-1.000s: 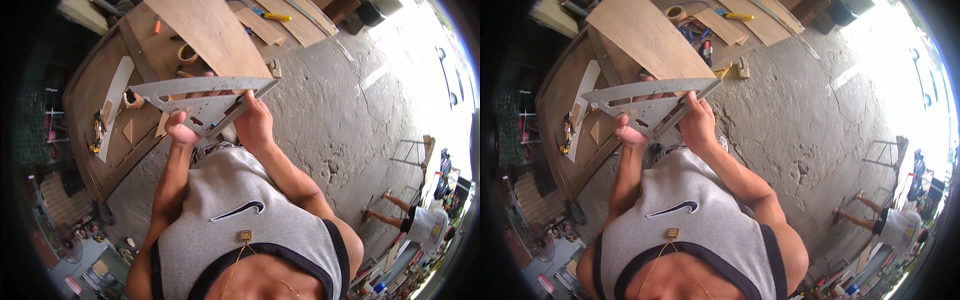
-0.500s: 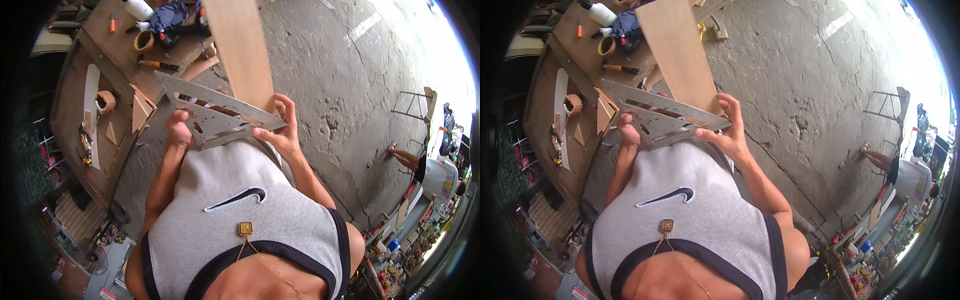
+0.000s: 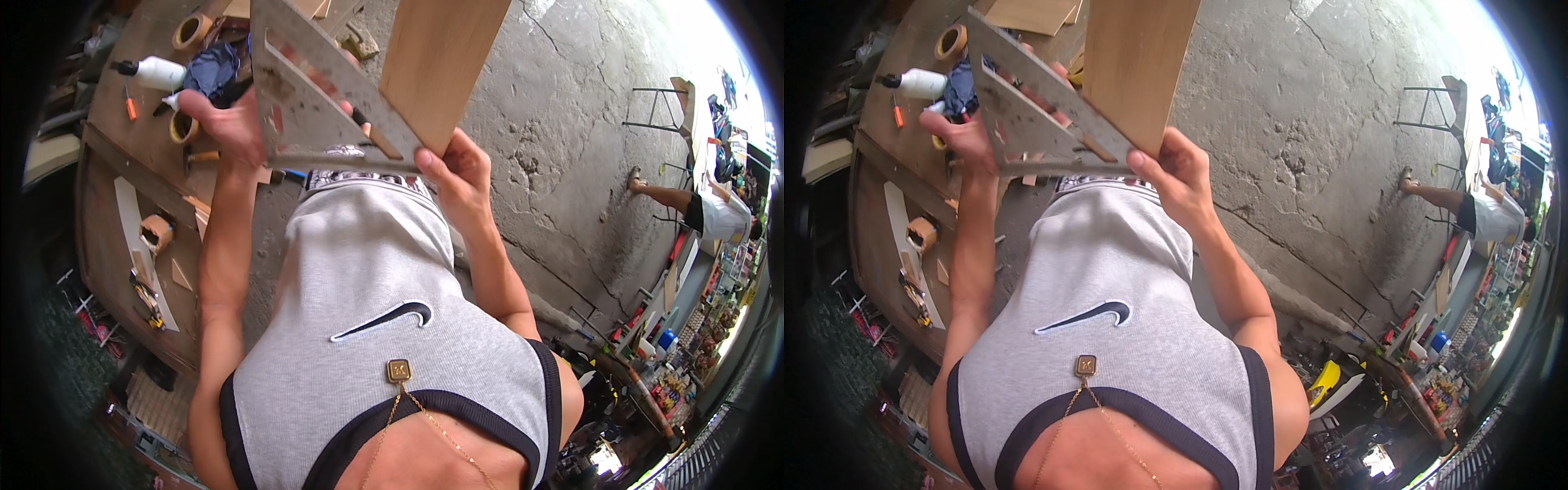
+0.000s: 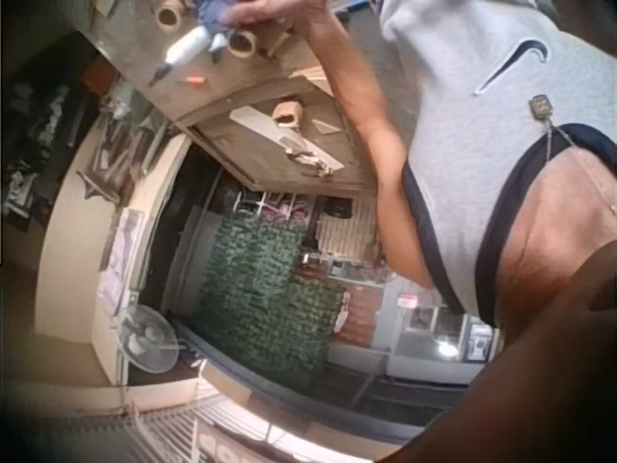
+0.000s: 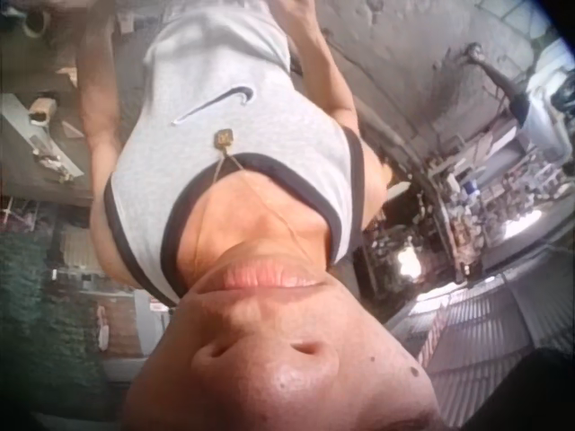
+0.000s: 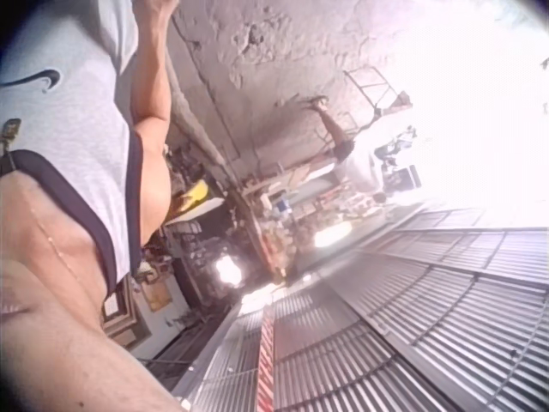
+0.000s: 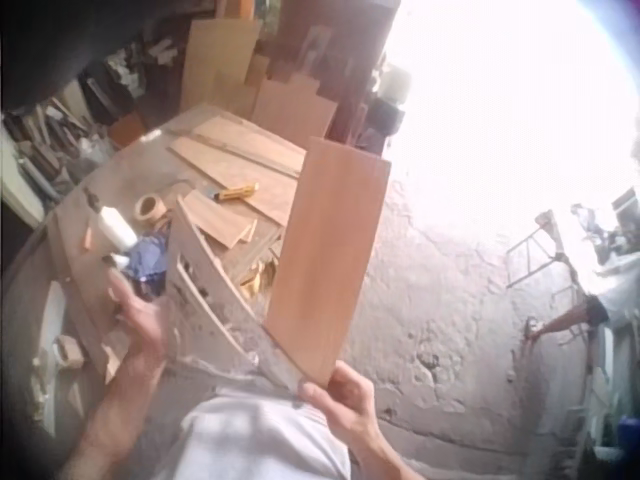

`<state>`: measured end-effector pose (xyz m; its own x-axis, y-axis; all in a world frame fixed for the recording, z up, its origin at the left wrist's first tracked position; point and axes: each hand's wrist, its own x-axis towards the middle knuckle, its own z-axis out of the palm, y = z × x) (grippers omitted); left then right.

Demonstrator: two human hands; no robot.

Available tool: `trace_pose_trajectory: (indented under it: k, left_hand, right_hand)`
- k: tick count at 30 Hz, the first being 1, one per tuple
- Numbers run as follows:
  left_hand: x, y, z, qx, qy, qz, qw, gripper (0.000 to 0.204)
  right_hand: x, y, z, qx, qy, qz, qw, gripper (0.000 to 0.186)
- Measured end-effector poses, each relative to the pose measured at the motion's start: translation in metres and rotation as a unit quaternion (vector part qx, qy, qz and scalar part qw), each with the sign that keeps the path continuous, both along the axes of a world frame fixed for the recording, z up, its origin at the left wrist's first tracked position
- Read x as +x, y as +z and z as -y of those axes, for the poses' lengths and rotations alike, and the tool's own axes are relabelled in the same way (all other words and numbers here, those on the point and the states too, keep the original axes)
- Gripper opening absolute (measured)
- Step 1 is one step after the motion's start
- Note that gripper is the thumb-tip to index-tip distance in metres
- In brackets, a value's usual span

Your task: The person measures and marks a piece of wood using a tape measure and marker, then cuts it with a utility knife guided by a metal ruler. The person repeats the measuring and cutting process on another piece of wood.

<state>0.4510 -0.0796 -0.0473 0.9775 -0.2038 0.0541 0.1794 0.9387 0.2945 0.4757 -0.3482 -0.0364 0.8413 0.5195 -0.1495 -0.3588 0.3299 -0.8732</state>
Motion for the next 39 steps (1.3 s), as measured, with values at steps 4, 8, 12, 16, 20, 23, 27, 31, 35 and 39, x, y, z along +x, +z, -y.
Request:
trace_pose_trajectory:
  k: [4, 8, 12, 16, 20, 23, 27, 31, 35, 39]
  left_hand:
    - [0.032, -0.031, -0.007, 0.129, 0.1, -0.004, 0.987, 0.14]
    - [0.099, -0.024, 0.04, 0.274, 0.246, 0.042, 0.929, 0.054]
    - [0.175, 0.032, 0.029, 0.297, 0.372, -0.05, 0.878, 0.036]
    - [0.216, 0.046, -0.004, 0.266, 0.411, -0.075, 0.869, 0.019]
    - [0.237, 0.065, -0.026, 0.253, 0.42, -0.071, 0.868, 0.017]
    - [0.246, 0.072, -0.046, 0.269, 0.437, -0.059, 0.856, 0.016]
    - [0.252, 0.082, -0.058, 0.289, 0.482, -0.069, 0.824, 0.018]
    - [0.268, 0.088, -0.059, 0.29, 0.531, -0.066, 0.793, 0.021]
    - [0.294, 0.089, -0.057, 0.293, 0.584, -0.071, 0.754, 0.022]
    - [0.32, 0.089, -0.054, 0.295, 0.619, -0.076, 0.724, 0.022]
  right_hand:
    - [0.059, 0.009, -0.041, 0.067, -0.045, 0.014, 0.997, 0.024]
    - [0.131, 0.011, -0.082, 0.087, -0.035, 0.042, 0.995, 0.026]
    - [0.195, 0.031, -0.108, 0.034, 0.01, 0.054, 0.998, 0.025]
    - [0.262, 0.048, -0.124, 0.056, 0.093, 0.041, 0.993, 0.024]
    - [0.293, 0.062, -0.144, 0.03, 0.172, 0.137, 0.975, 0.024]
    - [0.313, 0.073, -0.163, 0.032, 0.212, 0.152, 0.965, 0.023]
    - [0.335, 0.086, -0.182, 0.047, 0.265, 0.142, 0.953, 0.023]
    - [0.361, 0.087, -0.194, 0.07, 0.311, 0.152, 0.936, 0.023]
    - [0.398, 0.086, -0.206, 0.04, 0.359, 0.173, 0.916, 0.027]
    - [0.431, 0.087, -0.214, 0.049, 0.4, 0.17, 0.899, 0.025]
